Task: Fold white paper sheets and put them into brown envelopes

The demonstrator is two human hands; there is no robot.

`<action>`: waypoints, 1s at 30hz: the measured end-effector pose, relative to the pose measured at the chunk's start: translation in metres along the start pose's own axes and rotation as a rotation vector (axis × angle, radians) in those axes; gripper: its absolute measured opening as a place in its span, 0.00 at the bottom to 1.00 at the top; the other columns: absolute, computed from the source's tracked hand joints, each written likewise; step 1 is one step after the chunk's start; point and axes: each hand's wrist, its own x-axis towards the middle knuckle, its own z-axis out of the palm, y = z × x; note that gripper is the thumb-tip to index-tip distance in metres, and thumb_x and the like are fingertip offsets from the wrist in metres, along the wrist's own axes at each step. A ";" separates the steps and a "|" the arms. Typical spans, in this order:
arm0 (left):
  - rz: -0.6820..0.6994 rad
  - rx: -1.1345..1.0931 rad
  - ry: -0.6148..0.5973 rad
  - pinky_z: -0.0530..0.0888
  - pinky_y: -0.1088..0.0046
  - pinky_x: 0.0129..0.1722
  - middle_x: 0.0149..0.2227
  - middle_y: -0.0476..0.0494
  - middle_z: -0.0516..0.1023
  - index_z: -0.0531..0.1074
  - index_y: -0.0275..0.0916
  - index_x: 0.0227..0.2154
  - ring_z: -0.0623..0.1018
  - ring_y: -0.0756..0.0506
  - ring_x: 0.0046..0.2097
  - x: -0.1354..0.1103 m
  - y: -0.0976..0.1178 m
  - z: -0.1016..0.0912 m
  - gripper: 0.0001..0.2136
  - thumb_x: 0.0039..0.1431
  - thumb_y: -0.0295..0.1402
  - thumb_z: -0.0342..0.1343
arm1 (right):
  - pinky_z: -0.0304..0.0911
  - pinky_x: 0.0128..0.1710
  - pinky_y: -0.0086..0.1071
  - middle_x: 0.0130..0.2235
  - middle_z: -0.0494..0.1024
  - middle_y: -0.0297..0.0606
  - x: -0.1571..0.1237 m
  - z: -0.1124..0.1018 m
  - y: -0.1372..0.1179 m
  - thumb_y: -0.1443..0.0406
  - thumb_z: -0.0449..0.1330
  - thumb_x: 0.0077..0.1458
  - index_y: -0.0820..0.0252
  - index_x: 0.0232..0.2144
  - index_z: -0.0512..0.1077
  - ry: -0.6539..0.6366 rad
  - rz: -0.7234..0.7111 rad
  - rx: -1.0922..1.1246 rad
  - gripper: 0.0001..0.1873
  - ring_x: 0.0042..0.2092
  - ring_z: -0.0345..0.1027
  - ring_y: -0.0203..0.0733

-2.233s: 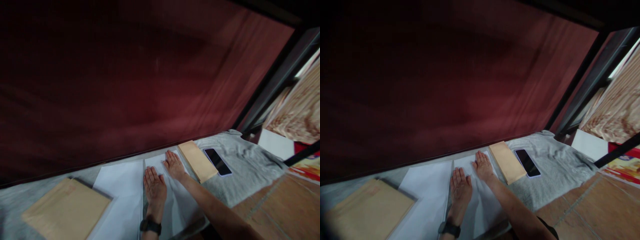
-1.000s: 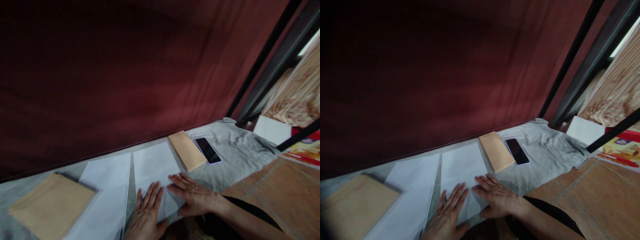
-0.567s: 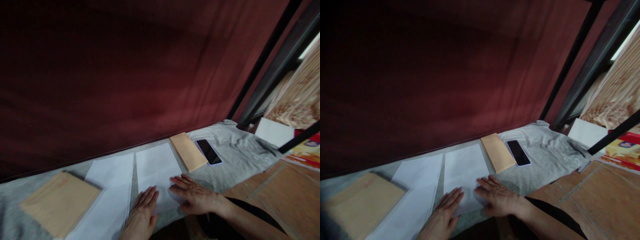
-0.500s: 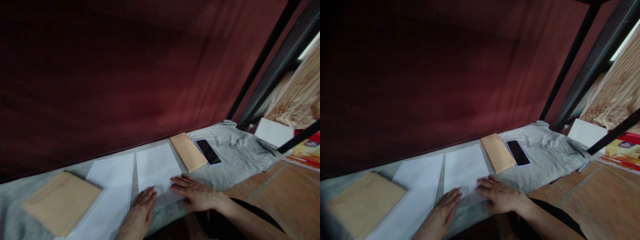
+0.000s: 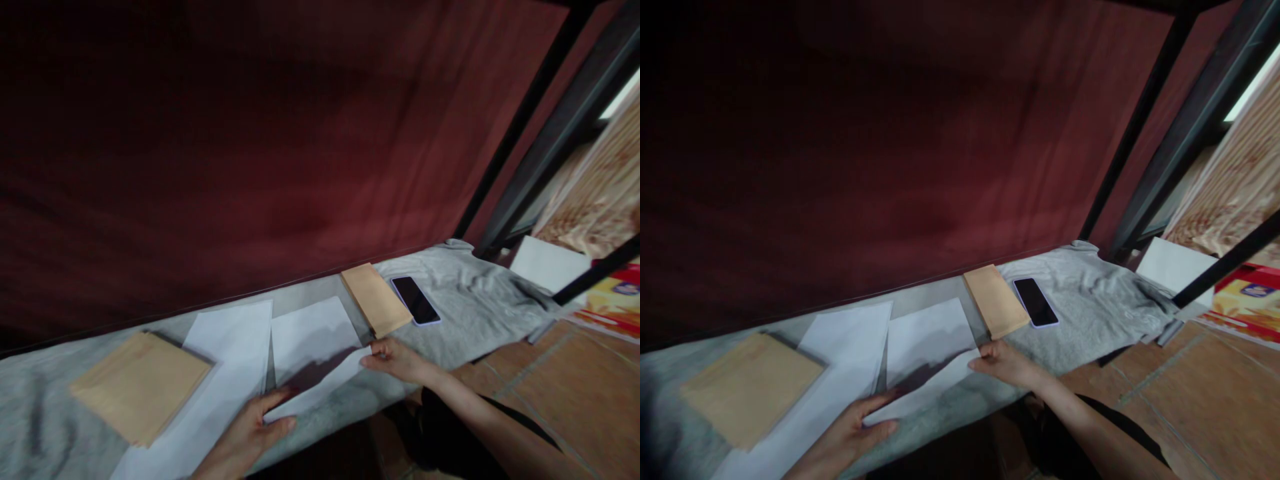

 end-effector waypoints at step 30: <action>-0.068 0.231 0.696 0.65 0.71 0.28 0.21 0.51 0.71 0.71 0.42 0.25 0.71 0.46 0.26 0.070 -0.014 -0.006 0.15 0.54 0.47 0.50 | 0.49 0.25 0.30 0.21 0.62 0.28 0.063 0.016 0.011 0.46 0.56 0.57 0.57 0.24 0.67 0.421 0.011 0.113 0.22 0.25 0.54 0.35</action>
